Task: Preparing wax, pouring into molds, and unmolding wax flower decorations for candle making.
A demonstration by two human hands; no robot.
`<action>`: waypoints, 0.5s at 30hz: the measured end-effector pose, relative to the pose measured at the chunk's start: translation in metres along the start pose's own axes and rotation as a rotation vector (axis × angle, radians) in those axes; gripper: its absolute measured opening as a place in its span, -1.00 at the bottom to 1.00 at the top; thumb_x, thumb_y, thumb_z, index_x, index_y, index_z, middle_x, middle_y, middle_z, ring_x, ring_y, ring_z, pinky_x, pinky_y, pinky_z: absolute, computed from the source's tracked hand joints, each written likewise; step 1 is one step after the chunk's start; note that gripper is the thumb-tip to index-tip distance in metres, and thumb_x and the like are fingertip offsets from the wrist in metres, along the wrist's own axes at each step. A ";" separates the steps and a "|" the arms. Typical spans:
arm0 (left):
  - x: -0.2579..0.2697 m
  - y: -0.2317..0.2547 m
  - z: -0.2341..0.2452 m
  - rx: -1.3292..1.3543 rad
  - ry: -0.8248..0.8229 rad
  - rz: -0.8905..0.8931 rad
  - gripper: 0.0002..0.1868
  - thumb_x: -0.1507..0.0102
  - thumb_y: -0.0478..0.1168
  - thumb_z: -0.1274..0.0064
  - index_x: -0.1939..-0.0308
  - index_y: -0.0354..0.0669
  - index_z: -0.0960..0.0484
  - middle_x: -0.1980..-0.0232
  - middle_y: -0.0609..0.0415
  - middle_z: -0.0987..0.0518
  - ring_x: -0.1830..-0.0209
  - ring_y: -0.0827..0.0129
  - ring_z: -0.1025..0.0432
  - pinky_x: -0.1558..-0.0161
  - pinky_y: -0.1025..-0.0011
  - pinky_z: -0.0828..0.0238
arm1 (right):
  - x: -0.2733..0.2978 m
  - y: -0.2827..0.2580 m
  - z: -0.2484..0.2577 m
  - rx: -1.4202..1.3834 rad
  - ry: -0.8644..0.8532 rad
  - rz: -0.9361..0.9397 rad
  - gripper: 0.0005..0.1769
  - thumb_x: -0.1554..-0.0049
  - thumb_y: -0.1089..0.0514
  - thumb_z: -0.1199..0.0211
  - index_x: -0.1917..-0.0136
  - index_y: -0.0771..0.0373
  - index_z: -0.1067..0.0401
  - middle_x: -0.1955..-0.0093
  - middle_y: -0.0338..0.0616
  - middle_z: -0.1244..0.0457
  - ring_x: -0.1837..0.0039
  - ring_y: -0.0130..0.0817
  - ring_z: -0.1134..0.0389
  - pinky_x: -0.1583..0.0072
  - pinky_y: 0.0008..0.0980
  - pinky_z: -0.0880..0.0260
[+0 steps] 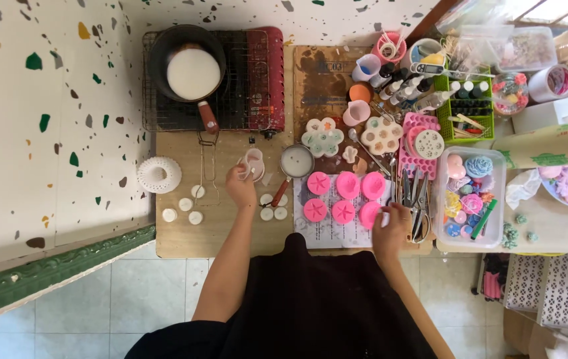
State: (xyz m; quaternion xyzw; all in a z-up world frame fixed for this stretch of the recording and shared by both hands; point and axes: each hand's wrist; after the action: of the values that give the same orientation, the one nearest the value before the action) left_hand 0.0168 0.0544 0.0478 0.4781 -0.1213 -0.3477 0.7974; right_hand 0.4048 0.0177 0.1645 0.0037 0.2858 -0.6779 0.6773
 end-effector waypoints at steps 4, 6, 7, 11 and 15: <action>-0.002 0.005 0.008 0.127 -0.061 0.106 -0.80 -0.18 -0.40 -0.27 0.18 -0.27 -0.57 0.16 -0.08 -0.65 0.19 0.06 -0.58 0.15 0.24 -0.48 | 0.001 -0.052 -0.037 -0.394 -0.259 -0.088 -0.82 -0.13 0.34 -0.24 -0.04 0.31 -0.46 -0.11 0.04 -0.31 -0.14 -0.09 -0.37 -0.17 -0.20 -0.44; -0.003 0.010 0.017 0.119 -0.106 0.152 -0.82 -0.21 -0.41 -0.25 0.18 -0.27 -0.55 0.21 -0.10 -0.63 0.27 0.03 -0.56 0.22 0.21 -0.46 | 0.002 -0.088 -0.064 -0.549 -0.390 -0.187 -0.78 -0.13 0.32 -0.24 -0.08 0.29 -0.46 -0.10 0.02 -0.33 -0.08 -0.17 -0.41 -0.09 -0.30 -0.52; -0.003 0.009 0.019 0.063 -0.113 0.093 -0.81 -0.21 -0.41 -0.22 0.19 -0.30 -0.50 0.20 -0.13 -0.63 0.24 -0.02 -0.54 0.20 0.17 -0.44 | -0.001 -0.114 -0.074 -0.640 -0.535 -0.091 -0.65 -0.10 0.36 -0.23 -0.18 0.31 -0.42 -0.09 0.07 -0.35 -0.07 -0.14 -0.43 -0.10 -0.26 -0.50; -0.013 0.029 0.023 0.051 -0.153 0.046 -0.81 -0.27 -0.39 -0.16 0.19 -0.33 -0.42 0.21 -0.22 -0.59 0.22 -0.14 -0.49 0.17 0.09 -0.40 | 0.013 -0.170 -0.177 -0.692 -0.725 0.215 -0.10 0.06 0.38 -0.28 -0.53 0.35 -0.09 -0.24 0.27 -0.31 -0.23 0.10 -0.39 -0.20 -0.10 -0.42; -0.028 0.051 0.034 -0.022 -0.260 0.154 -0.84 -0.33 -0.33 -0.12 0.18 -0.31 -0.44 0.26 -0.28 -0.56 0.24 -0.15 -0.49 0.18 0.09 -0.40 | 0.009 -0.214 -0.229 -0.652 -0.812 0.161 0.16 0.13 0.35 -0.30 -0.64 0.37 0.20 -0.31 0.34 -0.25 -0.29 0.15 -0.35 -0.25 -0.08 -0.39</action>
State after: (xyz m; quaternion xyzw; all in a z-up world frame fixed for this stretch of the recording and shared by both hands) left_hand 0.0011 0.0654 0.1123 0.4096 -0.2561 -0.3457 0.8045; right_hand 0.1199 0.0817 0.0510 -0.4483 0.1955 -0.4464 0.7494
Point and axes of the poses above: each hand's wrist, its own x-axis away from the middle knuckle, its own z-axis out of the back of the hand, y = z × x
